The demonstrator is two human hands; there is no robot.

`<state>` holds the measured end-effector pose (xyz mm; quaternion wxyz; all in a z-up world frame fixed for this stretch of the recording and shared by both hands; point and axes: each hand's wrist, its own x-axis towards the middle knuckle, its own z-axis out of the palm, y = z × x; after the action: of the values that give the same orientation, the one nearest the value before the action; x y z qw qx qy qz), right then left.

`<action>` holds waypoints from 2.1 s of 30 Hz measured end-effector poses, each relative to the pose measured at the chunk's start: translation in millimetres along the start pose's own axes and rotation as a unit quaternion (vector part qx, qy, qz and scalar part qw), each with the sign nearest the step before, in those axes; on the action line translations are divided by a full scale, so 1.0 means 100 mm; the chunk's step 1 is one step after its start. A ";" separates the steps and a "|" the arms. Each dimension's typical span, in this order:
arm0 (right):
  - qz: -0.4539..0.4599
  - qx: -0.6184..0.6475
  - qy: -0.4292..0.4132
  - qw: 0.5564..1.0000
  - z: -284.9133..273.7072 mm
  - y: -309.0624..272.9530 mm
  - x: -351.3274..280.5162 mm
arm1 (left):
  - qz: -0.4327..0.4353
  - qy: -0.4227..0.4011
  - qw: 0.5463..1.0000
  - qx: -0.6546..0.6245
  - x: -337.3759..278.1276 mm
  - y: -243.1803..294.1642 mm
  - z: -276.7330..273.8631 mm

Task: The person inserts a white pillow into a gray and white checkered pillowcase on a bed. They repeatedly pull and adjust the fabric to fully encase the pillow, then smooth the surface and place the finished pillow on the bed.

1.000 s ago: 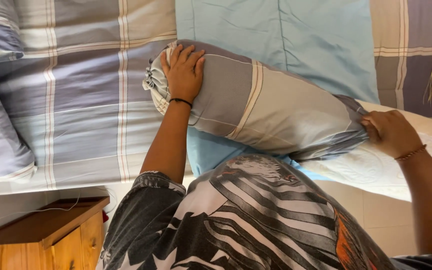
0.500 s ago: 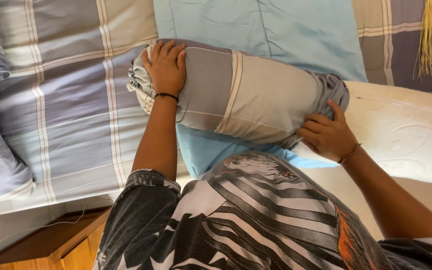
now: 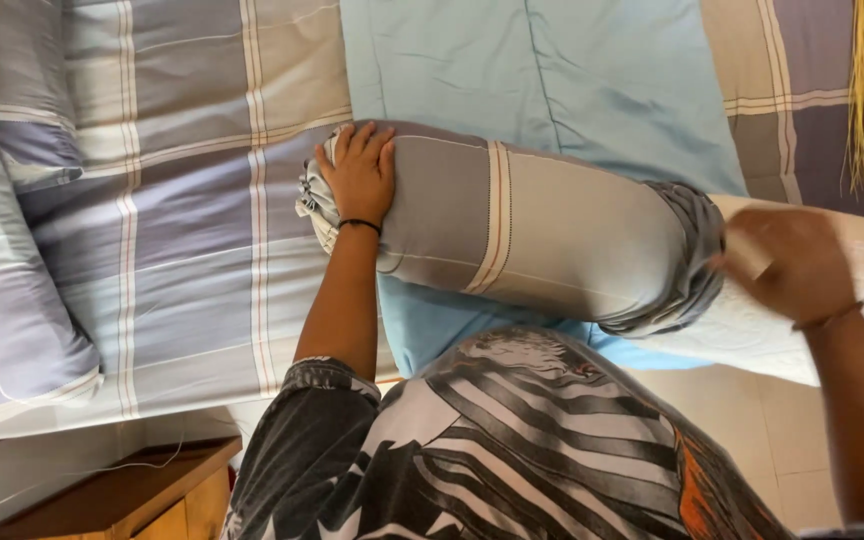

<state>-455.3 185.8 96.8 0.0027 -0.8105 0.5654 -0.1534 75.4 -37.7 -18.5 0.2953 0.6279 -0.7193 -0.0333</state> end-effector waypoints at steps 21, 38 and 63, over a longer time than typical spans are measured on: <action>-0.082 0.201 0.058 0.975 -0.66 -0.04 0.30 | -0.234 0.125 0.761 -0.592 -1.28 0.90 0.08; -0.269 0.088 -0.097 0.954 0.34 -0.02 0.91 | -0.102 0.093 0.989 -0.055 -0.59 2.72 0.33; -0.327 -0.044 -0.259 0.908 1.28 -0.01 0.99 | -0.076 -0.072 0.974 -0.200 -1.03 3.03 0.81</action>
<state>-390.8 73.4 -0.7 0.0632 -0.9605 0.2543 0.0943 -226.8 94.3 2.2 0.3589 0.6050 -0.6674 -0.2445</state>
